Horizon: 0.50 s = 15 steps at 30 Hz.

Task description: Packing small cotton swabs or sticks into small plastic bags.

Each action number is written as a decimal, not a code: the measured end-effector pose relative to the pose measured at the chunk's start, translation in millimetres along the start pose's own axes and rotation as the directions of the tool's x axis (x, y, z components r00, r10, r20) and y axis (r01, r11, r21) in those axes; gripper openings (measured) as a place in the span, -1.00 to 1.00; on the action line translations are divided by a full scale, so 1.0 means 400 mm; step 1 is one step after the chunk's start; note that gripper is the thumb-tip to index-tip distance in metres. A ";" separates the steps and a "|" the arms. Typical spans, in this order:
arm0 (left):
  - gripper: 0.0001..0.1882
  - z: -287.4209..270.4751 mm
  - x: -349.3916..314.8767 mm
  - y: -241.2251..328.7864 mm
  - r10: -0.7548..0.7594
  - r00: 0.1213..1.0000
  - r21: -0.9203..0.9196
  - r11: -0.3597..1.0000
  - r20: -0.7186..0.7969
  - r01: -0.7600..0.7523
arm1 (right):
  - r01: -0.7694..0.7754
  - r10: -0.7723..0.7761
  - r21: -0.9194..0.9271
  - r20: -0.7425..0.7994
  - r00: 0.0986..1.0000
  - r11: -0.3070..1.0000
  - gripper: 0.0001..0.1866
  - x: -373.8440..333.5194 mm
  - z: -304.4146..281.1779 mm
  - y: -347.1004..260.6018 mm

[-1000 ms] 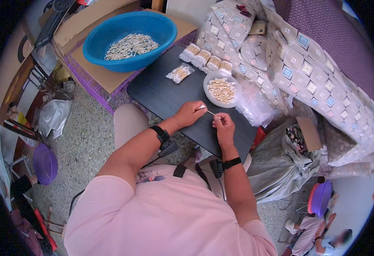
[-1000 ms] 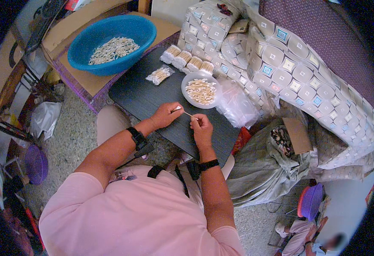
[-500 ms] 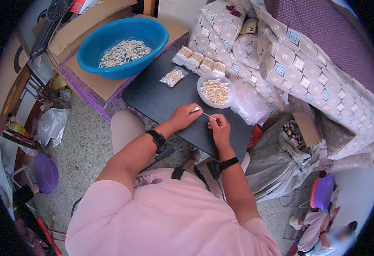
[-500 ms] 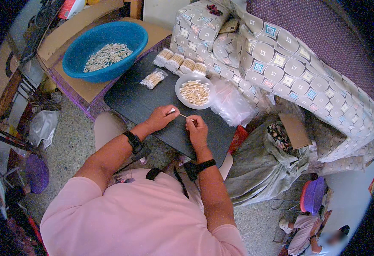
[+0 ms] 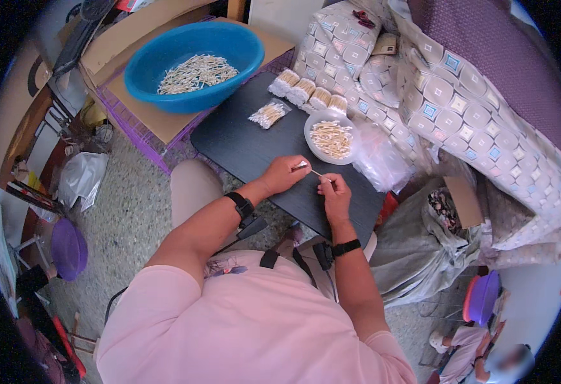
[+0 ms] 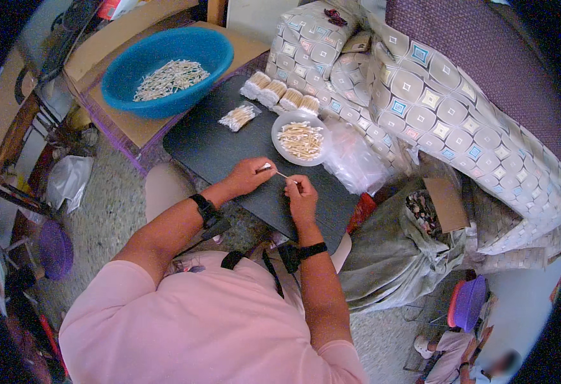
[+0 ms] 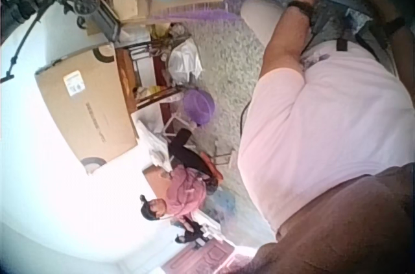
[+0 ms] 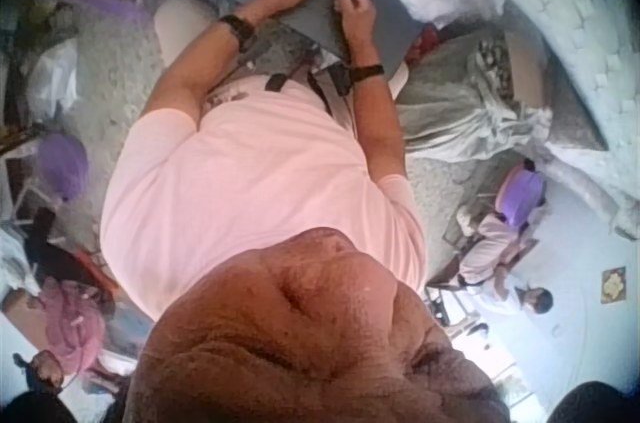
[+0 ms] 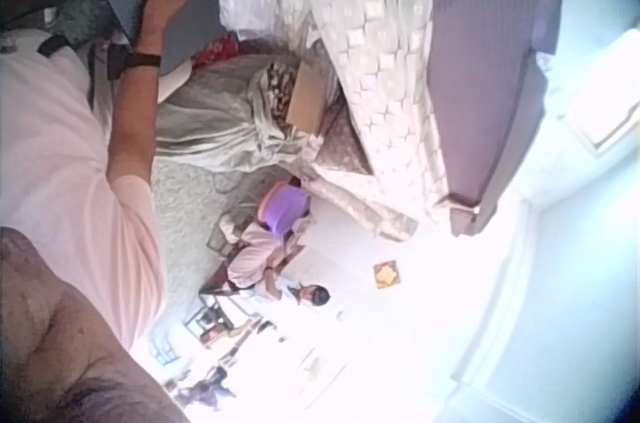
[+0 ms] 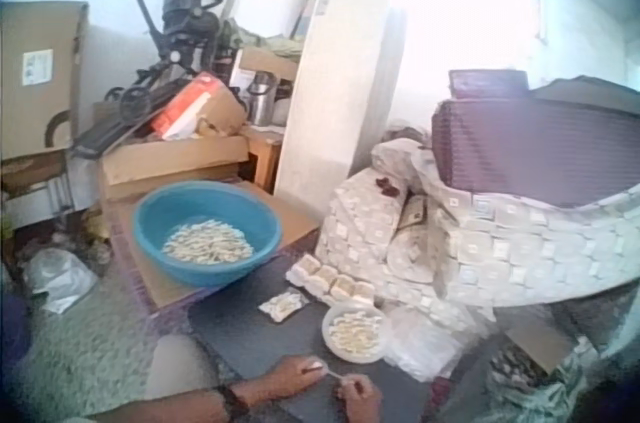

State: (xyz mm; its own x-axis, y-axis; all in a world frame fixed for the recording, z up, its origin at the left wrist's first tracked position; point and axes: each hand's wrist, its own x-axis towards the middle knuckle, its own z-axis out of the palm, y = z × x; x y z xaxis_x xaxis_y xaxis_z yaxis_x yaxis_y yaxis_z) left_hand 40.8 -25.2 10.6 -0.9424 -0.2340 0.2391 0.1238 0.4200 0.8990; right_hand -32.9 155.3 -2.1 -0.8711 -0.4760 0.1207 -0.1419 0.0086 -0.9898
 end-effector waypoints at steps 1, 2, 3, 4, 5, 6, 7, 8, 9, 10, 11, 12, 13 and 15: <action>-0.79 0.003 0.002 -0.004 0.041 0.999 0.013 0.999 -0.001 -0.041 | 0.000 0.000 0.000 0.006 1.000 1.000 -0.89 -0.001 -0.001 -0.001; -0.79 0.004 0.002 -0.007 0.082 0.997 0.025 0.996 -0.003 -0.082 | -0.005 0.005 -0.011 -0.005 1.000 1.000 -0.89 -0.004 -0.001 -0.005; -0.79 0.005 0.001 -0.010 0.080 0.997 0.024 0.997 -0.008 -0.079 | -0.009 0.009 -0.023 -0.016 1.000 1.000 -0.90 -0.004 -0.001 -0.009; -0.79 0.006 0.000 -0.013 0.079 0.997 -0.002 0.997 0.000 -0.079 | -0.009 0.009 -0.025 -0.011 1.000 1.000 -0.90 -0.003 0.001 -0.009; -0.79 0.007 0.000 -0.013 0.079 0.997 -0.026 0.997 0.011 -0.079 | 0.000 0.000 0.014 -0.010 1.000 1.000 -0.90 -0.002 -0.001 -0.009; -0.79 0.009 0.000 -0.014 0.078 0.997 -0.027 0.997 0.010 -0.078 | 0.009 -0.008 0.052 -0.010 1.000 0.999 -0.91 -0.002 -0.002 -0.009; -0.79 0.012 0.000 -0.014 0.112 0.993 0.089 0.989 0.036 -0.115 | 0.008 -0.008 0.051 -0.009 1.000 0.999 -0.91 -0.002 -0.004 -0.008; -0.78 0.015 0.001 -0.017 0.144 0.987 0.202 0.967 0.068 -0.154 | 0.000 0.001 0.091 -0.013 1.000 0.996 -0.91 -0.002 -0.006 -0.008; -0.78 0.019 0.001 -0.019 0.144 0.987 0.202 0.967 0.067 -0.155 | -0.009 0.011 0.130 -0.017 1.000 0.992 -0.92 -0.002 -0.007 -0.008; -0.77 0.024 0.000 -0.021 0.193 0.976 0.272 0.938 0.102 -0.214 | -0.008 0.010 0.128 -0.016 1.000 0.992 -0.92 -0.001 -0.009 -0.008; -0.77 0.029 -0.001 -0.024 0.237 0.961 0.340 0.900 0.140 -0.272 | -0.011 0.010 0.126 0.009 1.000 0.992 -0.92 0.000 -0.011 -0.009; -0.77 0.033 -0.002 -0.028 0.238 0.961 0.339 0.901 0.138 -0.272 | -0.014 0.010 0.124 0.034 0.999 0.992 -0.92 0.000 -0.011 -0.009; -0.76 0.036 -0.002 -0.032 0.222 0.963 0.356 0.897 0.152 -0.263 | -0.014 0.010 0.123 0.035 0.999 0.992 -0.92 -0.001 -0.011 -0.008; -0.76 0.037 -0.002 -0.030 0.207 0.964 0.373 0.892 0.166 -0.256 | 0.014 -0.007 -0.050 0.144 0.990 0.999 -0.93 -0.004 -0.008 -0.012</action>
State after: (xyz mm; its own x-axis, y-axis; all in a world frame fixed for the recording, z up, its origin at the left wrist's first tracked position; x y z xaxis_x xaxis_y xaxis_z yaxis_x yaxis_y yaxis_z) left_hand 35.4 -17.0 -6.0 -0.9345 0.0071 0.3560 0.2358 0.7614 0.6038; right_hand -32.3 158.7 2.8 -0.7935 -0.5975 0.1156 -0.1779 0.0461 -0.9830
